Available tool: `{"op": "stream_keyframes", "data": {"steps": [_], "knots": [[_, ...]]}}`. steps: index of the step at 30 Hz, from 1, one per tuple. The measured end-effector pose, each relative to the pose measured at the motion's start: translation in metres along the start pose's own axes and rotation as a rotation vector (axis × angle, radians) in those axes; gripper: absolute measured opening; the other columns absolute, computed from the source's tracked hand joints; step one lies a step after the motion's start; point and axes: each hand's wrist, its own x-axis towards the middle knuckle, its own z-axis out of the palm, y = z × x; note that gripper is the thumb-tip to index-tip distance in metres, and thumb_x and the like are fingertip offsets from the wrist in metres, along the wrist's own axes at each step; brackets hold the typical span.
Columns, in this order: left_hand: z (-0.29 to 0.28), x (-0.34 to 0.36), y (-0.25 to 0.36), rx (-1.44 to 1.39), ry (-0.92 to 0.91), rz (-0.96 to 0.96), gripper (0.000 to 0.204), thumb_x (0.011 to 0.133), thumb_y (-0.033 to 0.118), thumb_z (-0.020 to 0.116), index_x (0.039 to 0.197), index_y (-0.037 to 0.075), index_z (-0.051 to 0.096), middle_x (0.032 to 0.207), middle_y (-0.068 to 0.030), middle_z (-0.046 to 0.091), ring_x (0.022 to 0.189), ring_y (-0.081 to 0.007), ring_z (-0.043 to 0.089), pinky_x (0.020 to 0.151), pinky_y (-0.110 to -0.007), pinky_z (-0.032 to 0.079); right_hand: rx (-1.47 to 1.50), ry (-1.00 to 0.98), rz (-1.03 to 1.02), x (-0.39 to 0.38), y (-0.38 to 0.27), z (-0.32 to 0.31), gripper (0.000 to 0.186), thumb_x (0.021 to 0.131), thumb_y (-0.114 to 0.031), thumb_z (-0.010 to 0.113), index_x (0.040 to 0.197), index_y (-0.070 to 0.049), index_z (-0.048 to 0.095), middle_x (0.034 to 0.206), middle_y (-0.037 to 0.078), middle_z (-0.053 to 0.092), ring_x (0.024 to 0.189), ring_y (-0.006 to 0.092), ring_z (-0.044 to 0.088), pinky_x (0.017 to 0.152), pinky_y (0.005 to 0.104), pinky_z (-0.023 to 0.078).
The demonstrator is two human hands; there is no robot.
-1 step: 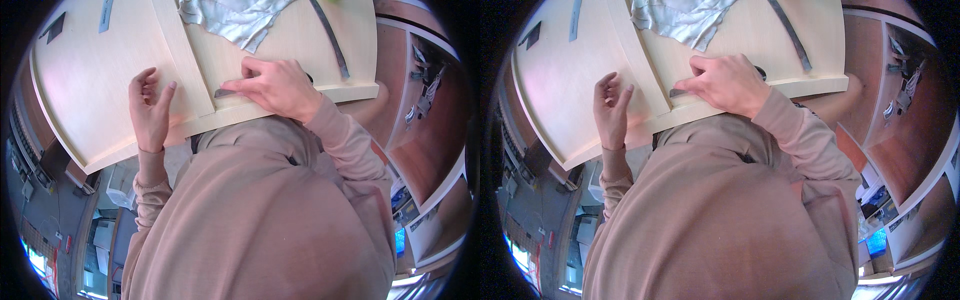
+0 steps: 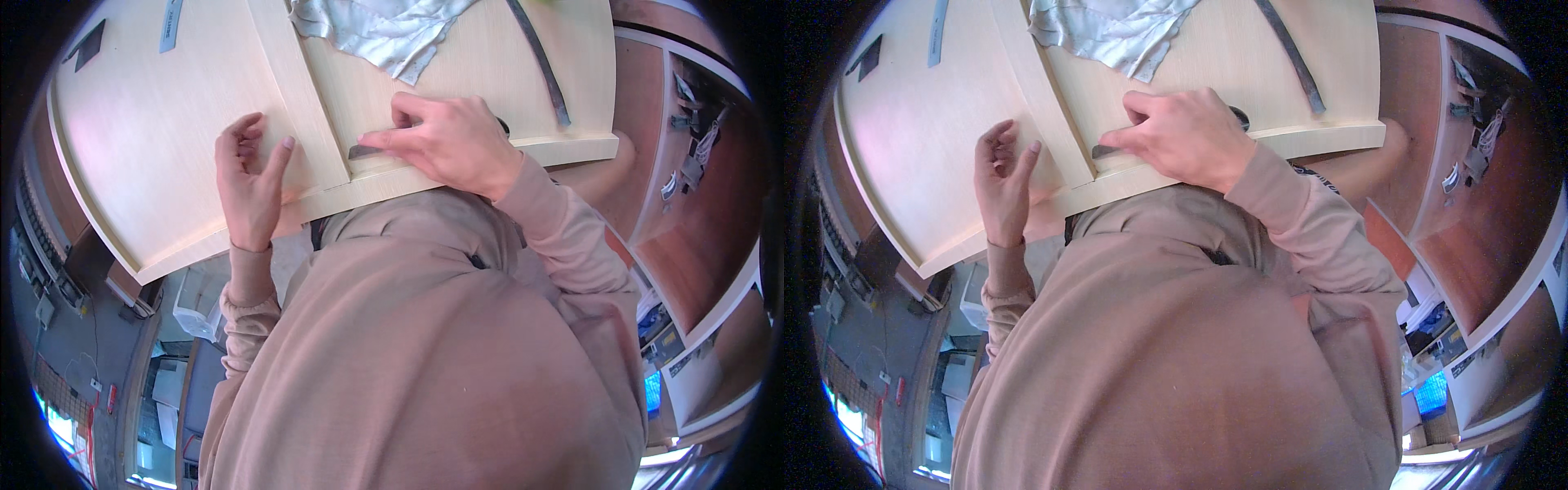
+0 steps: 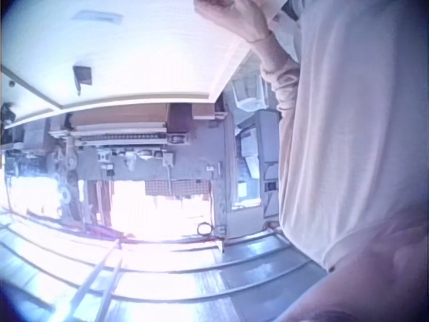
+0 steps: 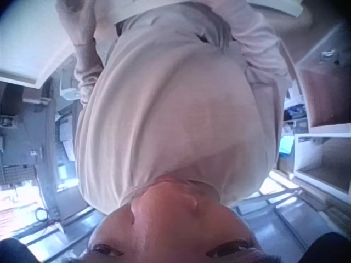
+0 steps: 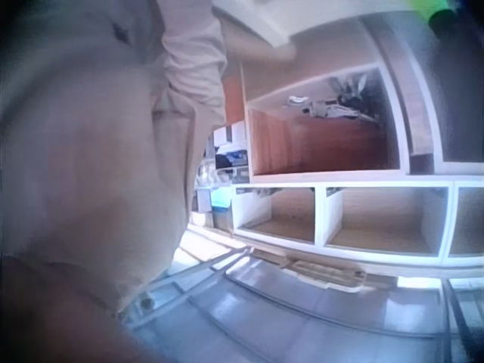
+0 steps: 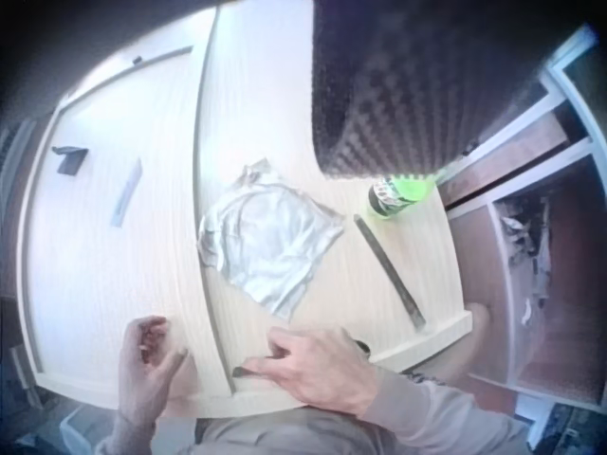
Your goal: The person uses a metal file and a utility knife to smooth and scrape a seam on a light-colored wooden furniture piece. They repeatedly file the joint, wipe away debris with a cloth, and scrape the area with the knife to remove excess material.
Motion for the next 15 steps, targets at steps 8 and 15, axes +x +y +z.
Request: {"op": "stream_keyframes", "data": {"steps": [8, 15], "knots": [[0.021, -0.016, -0.01, 0.177, 0.002, 0.14, 0.037, 0.105, 0.019, 0.076, 0.14, 0.01, 0.071, 0.13, -0.0113, 0.06, 0.124, -0.03, 0.05, 0.114, -0.045, 0.041, -0.108, -0.028, -0.014, 0.002, 0.001, 0.004, 0.03, 0.095, -0.023, 0.077, 0.122, -0.033, 0.086, 0.097, -0.001, 0.06, 0.076, 0.0206, 0.07, 0.058, 0.0408, 0.054], [0.023, -0.015, -0.013, 0.196, 0.002, 0.192, 0.036, 0.106, 0.018, 0.073, 0.141, 0.012, 0.071, 0.13, -0.0128, 0.058, 0.123, -0.0312, 0.048, 0.115, -0.046, 0.037, -0.099, -0.044, -0.042, 0.003, 0.0, 0.003, 0.027, 0.094, -0.024, 0.077, 0.118, -0.031, 0.087, 0.096, 0.0, 0.058, 0.075, 0.0212, 0.07, 0.058, 0.0409, 0.054]]}}
